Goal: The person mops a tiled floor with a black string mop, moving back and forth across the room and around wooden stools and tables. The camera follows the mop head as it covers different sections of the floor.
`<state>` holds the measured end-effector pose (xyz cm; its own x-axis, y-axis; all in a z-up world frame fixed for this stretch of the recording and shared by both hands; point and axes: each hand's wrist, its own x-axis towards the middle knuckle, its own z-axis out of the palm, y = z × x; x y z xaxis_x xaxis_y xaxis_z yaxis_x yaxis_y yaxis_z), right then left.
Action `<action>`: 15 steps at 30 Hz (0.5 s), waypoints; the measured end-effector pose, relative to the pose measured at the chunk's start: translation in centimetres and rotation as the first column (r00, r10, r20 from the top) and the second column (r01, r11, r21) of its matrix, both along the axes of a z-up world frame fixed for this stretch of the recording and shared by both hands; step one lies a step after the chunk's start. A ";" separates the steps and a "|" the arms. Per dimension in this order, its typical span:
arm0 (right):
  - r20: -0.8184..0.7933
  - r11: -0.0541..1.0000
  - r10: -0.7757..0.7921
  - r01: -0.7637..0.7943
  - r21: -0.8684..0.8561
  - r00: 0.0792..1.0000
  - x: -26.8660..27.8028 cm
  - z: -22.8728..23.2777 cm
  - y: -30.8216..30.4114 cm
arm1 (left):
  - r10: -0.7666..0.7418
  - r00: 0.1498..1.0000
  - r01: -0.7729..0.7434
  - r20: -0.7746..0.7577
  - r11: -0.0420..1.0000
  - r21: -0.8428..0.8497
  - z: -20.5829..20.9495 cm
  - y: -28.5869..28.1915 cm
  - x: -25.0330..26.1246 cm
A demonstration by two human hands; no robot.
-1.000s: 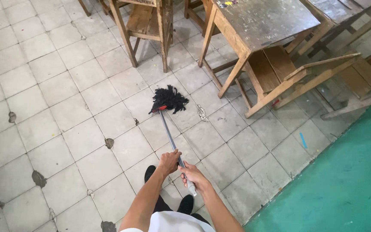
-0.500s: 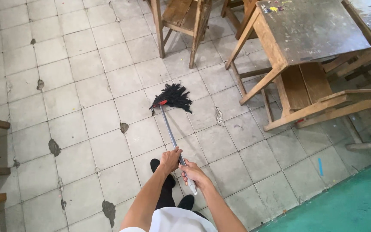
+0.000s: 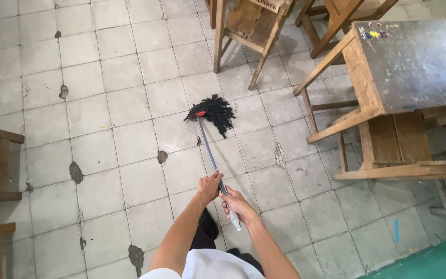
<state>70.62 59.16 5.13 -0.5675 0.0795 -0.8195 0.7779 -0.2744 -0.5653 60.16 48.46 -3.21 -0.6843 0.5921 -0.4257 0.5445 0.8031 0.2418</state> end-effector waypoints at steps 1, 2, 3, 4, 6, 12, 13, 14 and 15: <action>-0.005 1.000 0.003 -0.003 0.001 1.000 -1.7 0.2 -0.1 | 0.003 1.000 -0.003 -0.005 1.000 0.001 0.4 -0.1 -1.7; -0.009 1.000 0.001 -0.001 -0.001 1.000 -2.5 0.3 -0.2 | 0.003 1.000 -0.003 -0.004 1.000 -0.009 0.6 -0.3 -2.5; -0.013 1.000 -0.002 0.002 -0.002 1.000 -3.3 0.3 -0.4 | 0.003 1.000 -0.003 -0.003 1.000 -0.018 0.7 -0.5 -3.3; -0.007 1.000 0.001 -0.001 -0.004 1.000 -4.0 0.3 -0.6 | 0.005 1.000 -0.005 0.002 1.000 -0.020 0.4 -0.7 -3.8; -0.008 1.000 -0.001 0.001 -0.009 1.000 -5.6 0.5 -0.8 | 0.014 1.000 -0.014 -0.013 0.999 -0.035 0.0 -0.8 -5.2; 0.024 0.999 0.030 -0.030 0.014 0.999 -8.7 1.7 -0.5 | 0.034 0.999 -0.034 0.035 0.999 -0.001 0.6 -0.9 -8.1; 0.029 0.999 0.035 -0.035 0.011 0.999 -9.2 1.2 -0.4 | 0.039 0.998 -0.039 0.039 0.999 -0.004 0.7 -0.8 -8.6; 0.022 1.000 0.029 -0.030 0.006 0.999 -9.8 0.6 0.0 | 0.043 0.998 -0.043 0.037 0.999 -0.008 0.7 -0.6 -9.2; 0.014 1.000 0.024 -0.024 0.002 1.000 -10.4 0.0 0.3 | 0.047 0.998 -0.046 0.034 0.999 -0.013 0.8 -0.3 -9.7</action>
